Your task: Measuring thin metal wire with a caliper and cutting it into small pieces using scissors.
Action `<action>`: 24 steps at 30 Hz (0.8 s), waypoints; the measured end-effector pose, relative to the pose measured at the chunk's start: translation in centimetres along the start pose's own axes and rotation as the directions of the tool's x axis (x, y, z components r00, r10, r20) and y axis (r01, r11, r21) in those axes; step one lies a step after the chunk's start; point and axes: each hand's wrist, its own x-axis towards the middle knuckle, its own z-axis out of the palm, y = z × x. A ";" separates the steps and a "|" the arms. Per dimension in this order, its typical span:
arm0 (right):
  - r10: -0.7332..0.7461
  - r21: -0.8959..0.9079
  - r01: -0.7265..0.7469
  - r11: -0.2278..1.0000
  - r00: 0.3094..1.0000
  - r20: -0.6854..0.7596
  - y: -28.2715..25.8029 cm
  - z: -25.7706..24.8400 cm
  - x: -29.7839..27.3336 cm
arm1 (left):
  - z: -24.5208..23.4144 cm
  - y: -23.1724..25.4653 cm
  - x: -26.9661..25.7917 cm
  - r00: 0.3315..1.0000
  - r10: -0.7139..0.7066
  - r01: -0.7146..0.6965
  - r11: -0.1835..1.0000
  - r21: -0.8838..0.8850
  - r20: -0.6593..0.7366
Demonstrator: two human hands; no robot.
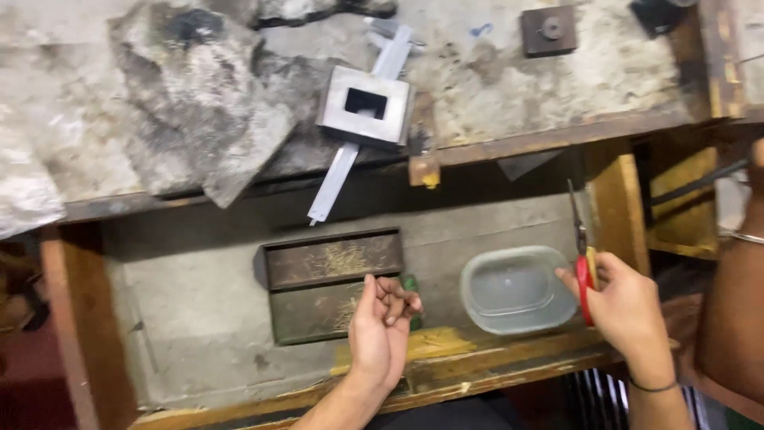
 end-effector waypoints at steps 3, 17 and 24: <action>-0.184 -0.051 0.178 0.983 0.968 -0.169 1.3 1.0 -0.3 | -0.7 1.8 -0.2 0.997 0.066 -0.066 0.998 -0.008 -0.032; -0.645 -0.306 0.596 0.743 0.760 -0.085 1.5 1.9 -1.4 | -3.1 3.8 -0.8 0.992 -0.046 0.027 0.987 0.159 0.117; -0.904 -0.349 0.869 0.351 0.412 0.118 -1.9 3.0 2.0 | -2.7 4.6 -1.5 0.964 -0.122 0.052 0.958 0.282 0.237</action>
